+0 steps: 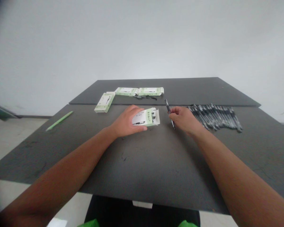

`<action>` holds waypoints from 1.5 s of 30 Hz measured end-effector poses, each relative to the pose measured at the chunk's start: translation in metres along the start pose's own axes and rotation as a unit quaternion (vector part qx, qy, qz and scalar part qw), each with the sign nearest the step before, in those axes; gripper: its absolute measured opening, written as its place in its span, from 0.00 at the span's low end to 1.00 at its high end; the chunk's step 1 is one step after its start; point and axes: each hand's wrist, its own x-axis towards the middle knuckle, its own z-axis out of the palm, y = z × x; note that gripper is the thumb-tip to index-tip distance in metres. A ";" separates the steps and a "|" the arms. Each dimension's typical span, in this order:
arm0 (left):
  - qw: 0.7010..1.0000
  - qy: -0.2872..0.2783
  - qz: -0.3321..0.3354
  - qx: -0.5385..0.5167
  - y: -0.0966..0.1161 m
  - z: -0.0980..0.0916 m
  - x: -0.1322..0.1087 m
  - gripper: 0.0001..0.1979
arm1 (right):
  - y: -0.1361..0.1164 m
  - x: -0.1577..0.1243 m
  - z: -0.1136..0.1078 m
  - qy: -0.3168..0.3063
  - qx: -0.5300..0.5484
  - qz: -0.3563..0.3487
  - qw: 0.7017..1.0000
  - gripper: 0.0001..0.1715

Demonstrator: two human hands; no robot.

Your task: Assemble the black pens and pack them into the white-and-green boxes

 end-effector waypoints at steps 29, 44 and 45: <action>1.000 -0.004 0.024 -0.002 0.001 0.001 0.002 0.43 | -0.013 -0.012 0.030 0.102 0.236 -0.173 0.951 0.25; 1.000 -0.008 0.017 -0.004 0.004 -0.001 0.002 0.43 | -0.004 -0.013 0.031 0.082 0.205 -0.159 0.962 0.10; 1.000 -0.008 0.018 -0.004 0.003 -0.001 0.002 0.43 | -0.004 -0.013 0.031 0.090 0.198 -0.160 0.963 0.09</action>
